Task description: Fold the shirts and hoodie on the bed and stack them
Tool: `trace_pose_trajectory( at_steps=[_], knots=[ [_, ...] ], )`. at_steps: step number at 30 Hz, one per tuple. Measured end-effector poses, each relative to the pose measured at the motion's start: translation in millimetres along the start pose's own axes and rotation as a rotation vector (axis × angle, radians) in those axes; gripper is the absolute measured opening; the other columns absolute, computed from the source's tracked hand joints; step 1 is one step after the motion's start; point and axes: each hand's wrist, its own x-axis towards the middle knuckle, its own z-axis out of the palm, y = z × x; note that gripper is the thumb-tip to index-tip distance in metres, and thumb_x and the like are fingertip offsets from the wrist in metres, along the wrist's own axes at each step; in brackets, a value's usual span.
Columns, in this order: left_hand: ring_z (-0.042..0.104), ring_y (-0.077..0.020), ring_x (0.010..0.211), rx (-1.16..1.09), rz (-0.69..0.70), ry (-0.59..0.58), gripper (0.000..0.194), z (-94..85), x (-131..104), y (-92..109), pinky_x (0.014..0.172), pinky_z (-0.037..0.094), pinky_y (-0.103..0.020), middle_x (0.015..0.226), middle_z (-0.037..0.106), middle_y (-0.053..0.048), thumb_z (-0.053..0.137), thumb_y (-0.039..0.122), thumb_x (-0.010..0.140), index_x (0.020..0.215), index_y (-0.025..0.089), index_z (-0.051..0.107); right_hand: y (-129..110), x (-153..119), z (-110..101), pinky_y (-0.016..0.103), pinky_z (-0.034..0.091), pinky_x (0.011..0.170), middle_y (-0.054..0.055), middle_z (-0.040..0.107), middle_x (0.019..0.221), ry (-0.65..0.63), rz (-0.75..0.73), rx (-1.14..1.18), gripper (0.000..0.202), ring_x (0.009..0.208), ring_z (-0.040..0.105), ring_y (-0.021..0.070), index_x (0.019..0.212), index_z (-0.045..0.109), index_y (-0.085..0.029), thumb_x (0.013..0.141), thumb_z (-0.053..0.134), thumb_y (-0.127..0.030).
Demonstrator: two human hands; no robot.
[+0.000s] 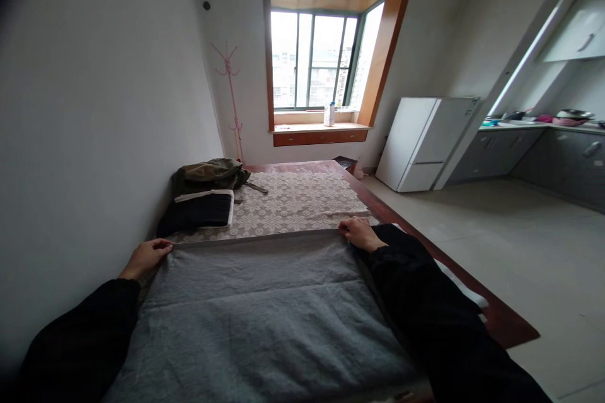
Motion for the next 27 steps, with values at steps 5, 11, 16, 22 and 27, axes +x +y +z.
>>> trace_pose_trajectory(
  at_steps=[5, 11, 16, 22, 27],
  knots=[
    [0.071, -0.0244, 0.078, 0.005, 0.059, 0.046, 0.035, 9.7, -7, -10, 0.069, 0.055, -0.03, 0.081, 0.078, -0.007, 0.064, 0.047, 0.066, 0.084, 0.02, 0.076, 1, -2, 7, 0.041, 0.039, 0.101, 0.008, 0.077, 0.1, 0.03, -0.01, 0.001, 0.023, 0.104, 0.066, 0.0267, 0.103, 0.076, -0.024, 0.092, 0.055, -0.029],
    [0.07, -0.023, 0.082, 0.014, 0.099, 0.082, 0.049, 13.5, -12, -15, 0.075, 0.055, -0.03, 0.091, 0.078, -0.007, 0.057, 0.054, 0.074, 0.103, 0.018, 0.073, 2, -4, 10, 0.045, 0.034, 0.107, 0.01, 0.076, 0.11, 0.122, -0.011, -0.015, 0.027, 0.113, 0.062, 0.0282, 0.11, 0.073, -0.024, 0.096, 0.05, -0.029],
    [0.071, -0.0241, 0.081, 0.076, 0.095, 0.076, 0.039, 13.6, -11, -15, 0.08, 0.055, -0.033, 0.091, 0.079, -0.007, 0.06, 0.049, 0.072, 0.093, 0.021, 0.075, 2, -3, 17, 0.047, 0.036, 0.101, 0.009, 0.078, 0.107, 0.035, -0.012, -0.034, 0.021, 0.107, 0.064, 0.0293, 0.099, 0.075, -0.024, 0.092, 0.055, -0.026],
    [0.073, -0.0246, 0.085, 0.132, 0.078, 0.075, 0.037, 15.2, -13, -16, 0.085, 0.055, -0.033, 0.093, 0.079, -0.007, 0.059, 0.047, 0.075, 0.095, 0.02, 0.075, 0, -3, 19, 0.044, 0.036, 0.099, 0.009, 0.077, 0.108, 0.024, -0.016, -0.047, 0.021, 0.108, 0.065, 0.0286, 0.098, 0.075, -0.024, 0.092, 0.055, -0.026],
    [0.074, -0.0262, 0.09, 0.179, 0.053, 0.051, 0.033, 14.9, -13, 0, 0.088, 0.056, -0.035, 0.094, 0.079, -0.01, 0.06, 0.04, 0.077, 0.097, 0.018, 0.072, -16, -4, 11, 0.048, 0.035, 0.1, 0.011, 0.077, 0.106, 0.054, -0.035, -0.053, 0.017, 0.106, 0.065, 0.0308, 0.096, 0.072, -0.021, 0.089, 0.056, -0.024]
  ],
)
